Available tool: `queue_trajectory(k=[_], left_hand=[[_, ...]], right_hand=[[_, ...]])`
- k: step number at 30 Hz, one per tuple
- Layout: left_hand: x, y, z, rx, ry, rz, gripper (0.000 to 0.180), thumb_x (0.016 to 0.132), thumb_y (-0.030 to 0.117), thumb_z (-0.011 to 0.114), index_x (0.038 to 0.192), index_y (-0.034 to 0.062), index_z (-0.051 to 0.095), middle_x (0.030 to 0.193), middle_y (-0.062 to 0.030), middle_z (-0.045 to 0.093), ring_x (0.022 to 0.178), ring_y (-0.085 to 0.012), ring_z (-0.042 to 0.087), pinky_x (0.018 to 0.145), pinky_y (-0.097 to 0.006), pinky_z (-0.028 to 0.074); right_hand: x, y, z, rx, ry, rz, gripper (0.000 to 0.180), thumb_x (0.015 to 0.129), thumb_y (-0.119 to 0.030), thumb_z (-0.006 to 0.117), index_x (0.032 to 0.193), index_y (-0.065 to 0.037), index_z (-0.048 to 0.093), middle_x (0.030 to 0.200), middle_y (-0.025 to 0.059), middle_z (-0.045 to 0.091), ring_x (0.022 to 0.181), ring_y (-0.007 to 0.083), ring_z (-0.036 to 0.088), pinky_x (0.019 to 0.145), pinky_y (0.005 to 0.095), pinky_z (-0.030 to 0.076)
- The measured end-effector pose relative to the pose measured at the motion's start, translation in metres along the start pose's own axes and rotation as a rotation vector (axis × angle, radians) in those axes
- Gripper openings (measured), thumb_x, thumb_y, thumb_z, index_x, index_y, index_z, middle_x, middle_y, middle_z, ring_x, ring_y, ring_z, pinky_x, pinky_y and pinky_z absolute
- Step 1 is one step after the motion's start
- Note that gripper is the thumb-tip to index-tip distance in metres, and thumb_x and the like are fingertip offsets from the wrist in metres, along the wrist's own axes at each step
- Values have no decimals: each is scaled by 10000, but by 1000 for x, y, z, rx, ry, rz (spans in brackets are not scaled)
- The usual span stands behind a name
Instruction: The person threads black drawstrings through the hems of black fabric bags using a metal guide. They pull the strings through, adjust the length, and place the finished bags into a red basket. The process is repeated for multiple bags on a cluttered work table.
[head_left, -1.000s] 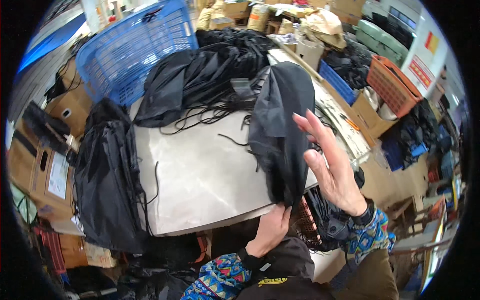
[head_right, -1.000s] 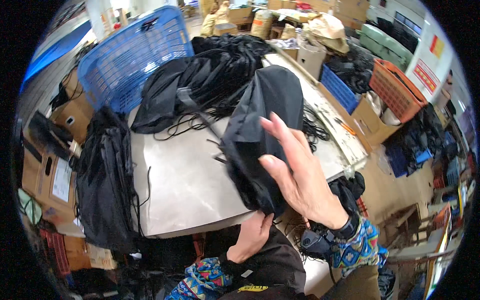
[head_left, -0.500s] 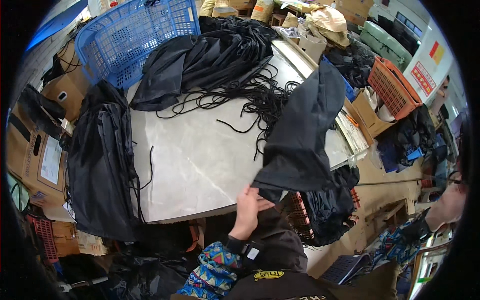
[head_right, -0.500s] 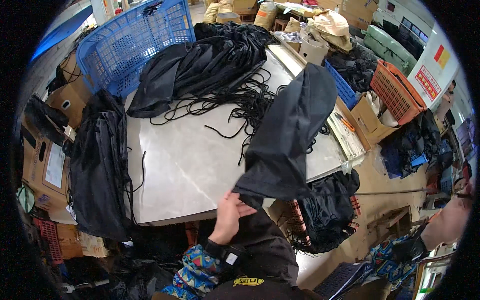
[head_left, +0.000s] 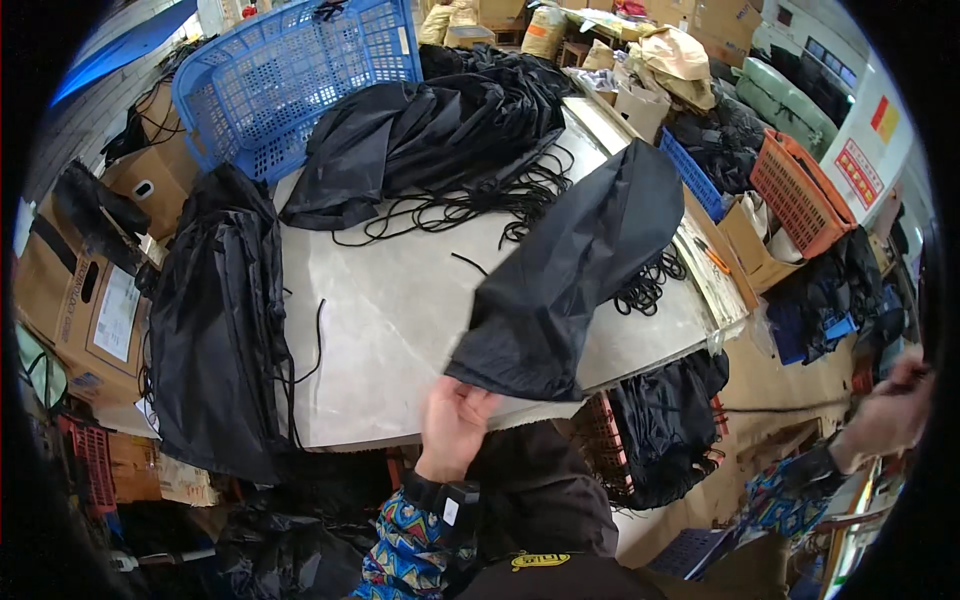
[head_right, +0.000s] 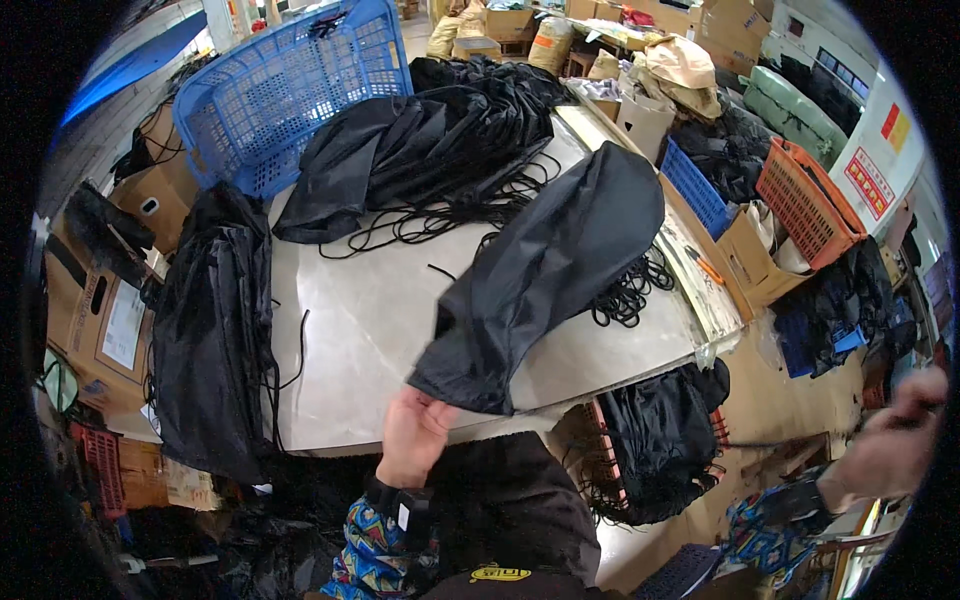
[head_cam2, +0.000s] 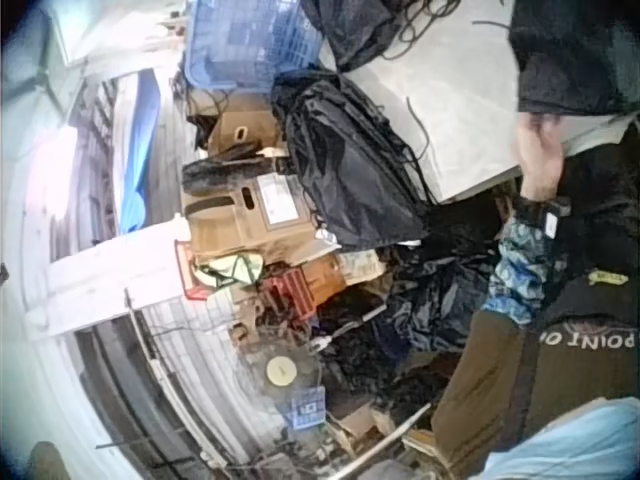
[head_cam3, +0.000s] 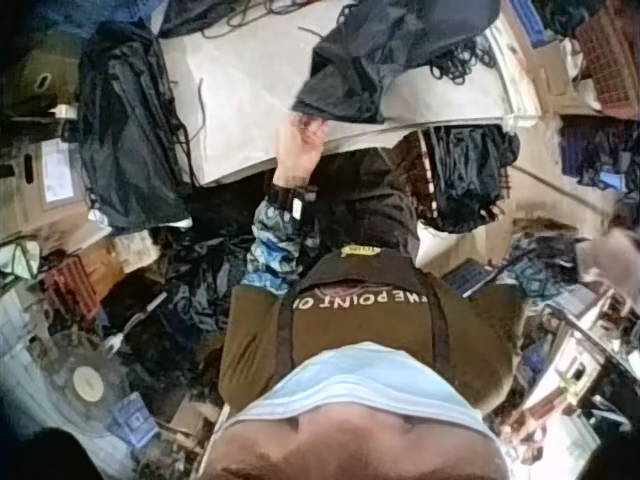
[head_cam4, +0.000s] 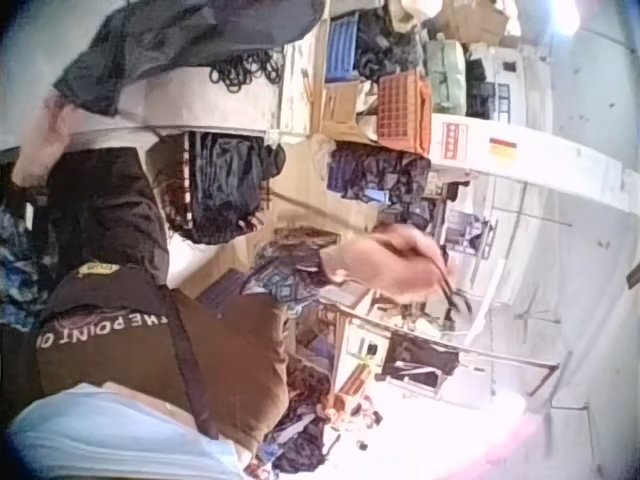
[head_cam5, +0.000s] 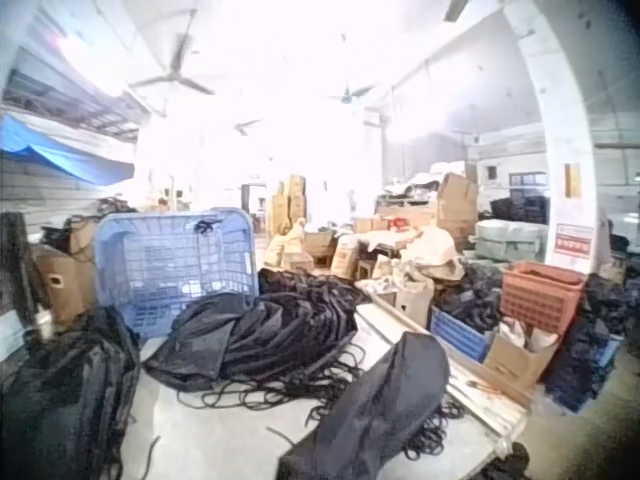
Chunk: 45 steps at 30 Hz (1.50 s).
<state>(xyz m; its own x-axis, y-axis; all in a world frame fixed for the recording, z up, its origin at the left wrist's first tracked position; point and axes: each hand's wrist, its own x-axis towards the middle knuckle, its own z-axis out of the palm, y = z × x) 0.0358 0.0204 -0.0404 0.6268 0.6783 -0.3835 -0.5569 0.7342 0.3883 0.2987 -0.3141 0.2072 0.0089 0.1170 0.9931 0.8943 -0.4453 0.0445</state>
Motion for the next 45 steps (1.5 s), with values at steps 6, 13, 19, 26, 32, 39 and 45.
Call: queue_trajectory(k=[6, 13, 19, 26, 32, 39, 45], left_hand=[[0, -3, -25, -622, -171, -406, 363, 1006, 266, 332, 1111, -26, 519, 963, -140, 651, 853, -258, 665, 795, -392, 572], [-33, 8, 9, 990, 140, 444, 274, 929, 187, 541, 1117, -4, 482, 1035, -141, 592, 791, -181, 612, 685, -302, 525], [-30, -1, 64, 1331, -623, 1156, 257, 784, 18, 688, 1023, -25, 605, 901, -122, 619, 710, -194, 591, 582, -259, 469], [-43, 25, 50, 1319, -838, 821, 160, 743, 109, 751, 843, 19, 665, 680, -77, 582, 545, -198, 539, 488, -283, 419], [-34, 37, 30, 1582, -581, 969, 119, 751, 89, 740, 765, 17, 646, 642, -74, 550, 546, -184, 519, 496, -285, 405], [-43, 60, 11, 1326, -19, 880, 120, 860, 80, 624, 799, -24, 630, 681, -77, 568, 624, -135, 525, 569, -265, 409], [-36, 97, -37, 1587, 496, 767, 205, 846, 55, 574, 1016, -55, 603, 960, -196, 616, 888, -326, 579, 790, -390, 445]], right_hand=[[-48, -134, 109, 550, -832, 274, 222, 912, -78, 517, 1086, 12, 621, 750, 72, 543, 685, 159, 525, 623, 276, 415], [-83, -170, 127, 880, -1070, 463, 243, 864, 23, 570, 1091, -31, 641, 791, 110, 617, 689, 181, 601, 624, 256, 461], [-87, -197, 128, 813, -927, 102, 344, 751, 43, 653, 1081, -55, 660, 792, 103, 603, 634, 229, 610, 545, 298, 487], [-110, -157, 136, 629, -1013, 179, 388, 754, 38, 671, 1116, -101, 653, 849, 86, 563, 679, 204, 579, 591, 288, 482], [-108, -155, 138, 870, -1229, 287, 341, 800, -14, 675, 1132, -85, 637, 884, 76, 543, 748, 188, 556, 657, 287, 471], [-163, -66, 147, 408, -834, 583, 377, 834, 89, 503, 1171, -48, 604, 853, 55, 594, 624, 119, 551, 531, 232, 452], [-174, 35, 133, 53, -622, 786, 229, 920, -59, 530, 1119, -17, 635, 879, 57, 643, 683, 103, 575, 604, 247, 476]])
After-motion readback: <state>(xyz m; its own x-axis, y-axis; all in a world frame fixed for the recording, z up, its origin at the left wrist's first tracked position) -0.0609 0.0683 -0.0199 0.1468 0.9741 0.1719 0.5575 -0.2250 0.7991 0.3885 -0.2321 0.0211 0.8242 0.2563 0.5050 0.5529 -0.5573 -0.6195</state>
